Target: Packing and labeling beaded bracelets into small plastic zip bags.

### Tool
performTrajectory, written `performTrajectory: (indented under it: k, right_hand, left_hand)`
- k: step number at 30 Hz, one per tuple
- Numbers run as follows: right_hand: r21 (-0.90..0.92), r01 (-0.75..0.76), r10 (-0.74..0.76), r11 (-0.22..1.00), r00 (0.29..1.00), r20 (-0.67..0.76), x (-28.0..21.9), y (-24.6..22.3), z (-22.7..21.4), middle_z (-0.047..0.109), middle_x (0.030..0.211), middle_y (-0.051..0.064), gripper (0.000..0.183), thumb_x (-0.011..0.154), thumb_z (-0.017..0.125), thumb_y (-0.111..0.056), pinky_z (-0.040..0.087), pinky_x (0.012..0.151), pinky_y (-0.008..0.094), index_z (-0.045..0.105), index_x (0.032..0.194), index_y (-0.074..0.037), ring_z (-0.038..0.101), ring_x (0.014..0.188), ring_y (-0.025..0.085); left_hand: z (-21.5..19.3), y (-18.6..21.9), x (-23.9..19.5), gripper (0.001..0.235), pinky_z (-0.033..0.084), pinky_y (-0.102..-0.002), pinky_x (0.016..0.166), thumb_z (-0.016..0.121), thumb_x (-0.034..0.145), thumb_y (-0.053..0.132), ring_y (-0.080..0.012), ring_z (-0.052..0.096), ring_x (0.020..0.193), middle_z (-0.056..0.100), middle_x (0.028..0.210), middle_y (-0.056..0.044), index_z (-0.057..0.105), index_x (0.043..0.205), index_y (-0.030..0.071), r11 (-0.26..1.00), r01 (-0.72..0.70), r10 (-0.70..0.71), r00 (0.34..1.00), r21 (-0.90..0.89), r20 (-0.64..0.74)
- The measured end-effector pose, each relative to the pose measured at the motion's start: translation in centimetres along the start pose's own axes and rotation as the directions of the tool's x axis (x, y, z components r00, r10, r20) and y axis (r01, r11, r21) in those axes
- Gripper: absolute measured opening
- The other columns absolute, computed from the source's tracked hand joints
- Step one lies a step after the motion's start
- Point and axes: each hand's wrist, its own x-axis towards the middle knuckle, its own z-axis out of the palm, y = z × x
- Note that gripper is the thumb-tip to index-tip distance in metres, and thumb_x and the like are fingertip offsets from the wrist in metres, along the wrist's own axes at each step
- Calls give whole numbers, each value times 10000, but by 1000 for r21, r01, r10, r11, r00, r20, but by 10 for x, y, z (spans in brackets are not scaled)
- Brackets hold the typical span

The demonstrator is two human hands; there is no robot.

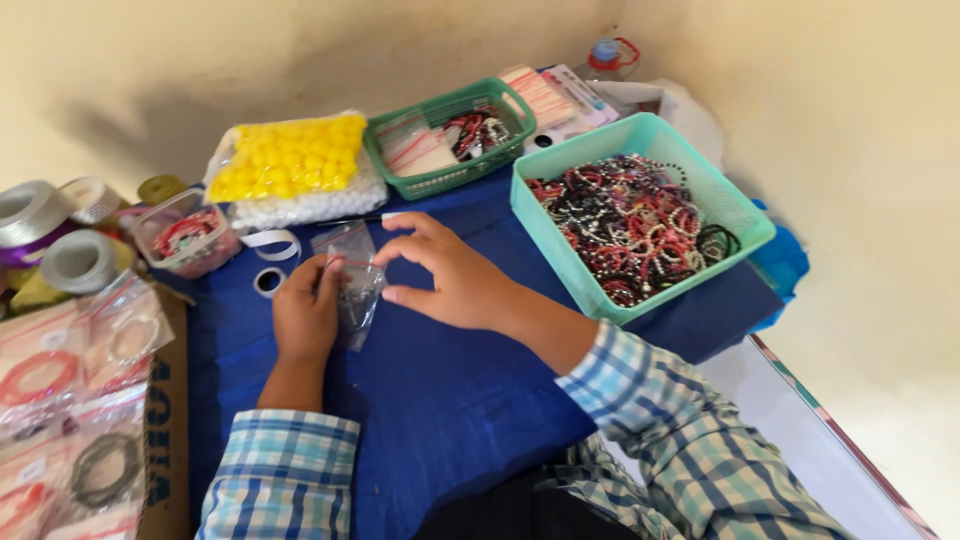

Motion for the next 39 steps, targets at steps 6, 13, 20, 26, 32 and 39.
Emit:
performTrajectory:
  k: [6, 13, 20, 26, 32, 39]
  right_hand:
    - [-180, -40, 60, 983, 993, 105, -11, -17, -102, 633, 1287, 134, 284, 914, 785, -255, 505, 1026, 418, 683, 1121, -90, 627, 1207, 317]
    - [-390, -360, 366, 848, 929, -60, -12, 88, -171, 700, 1013, 97, 236, 886, 779, -257, 547, 726, 433, 700, 1022, -81, 685, 859, 275]
    - [-506, -451, 566, 735, 819, 93, -28, 185, -174, 772, 930, 76, 148, 813, 794, -184, 559, 784, 403, 777, 947, -125, 731, 873, 256]
    - [-406, -477, 593, 780, 770, 235, -21, 186, -161, 783, 906, 81, 258, 736, 858, -219, 575, 770, 372, 782, 947, -92, 750, 845, 219]
    - [-426, -411, 553, 806, 780, 293, -25, 196, -158, 783, 914, 86, 295, 731, 869, -238, 567, 773, 372, 787, 966, -78, 741, 843, 227]
    - [-331, -451, 534, 829, 814, 229, -29, 215, -177, 755, 993, 81, 235, 885, 770, -252, 540, 804, 362, 769, 1038, -73, 716, 914, 211]
  left_hand:
    - [-2, 14, -2, 213, 505, -251, 649, 670, 1038, 225, -99, 665, 721, 742, 836, -47, 748, 1107, 40, 999, 16, -15, 1000, 34, -14]
    - [0, 16, -2, 219, 506, -246, 655, 665, 1039, 235, -93, 672, 727, 748, 835, -43, 749, 1106, 43, 999, 32, -32, 999, 34, -3]
    - [1, 10, -2, 221, 511, -251, 670, 654, 1041, 228, -101, 668, 739, 745, 842, -44, 745, 1099, 35, 998, 35, -35, 999, 46, 9]
    - [1, 6, 0, 219, 518, -247, 687, 659, 1034, 221, -92, 671, 757, 745, 854, -40, 738, 1108, 30, 999, 33, -33, 999, 26, 22]
    - [2, 7, 0, 217, 512, -248, 674, 660, 1034, 214, -90, 651, 740, 738, 840, -36, 740, 1109, 27, 997, 68, -69, 997, 23, 36]
    - [1, 11, 0, 225, 517, -246, 677, 658, 1033, 221, -86, 660, 740, 740, 834, -38, 739, 1110, 25, 998, 62, -63, 997, 19, 38]
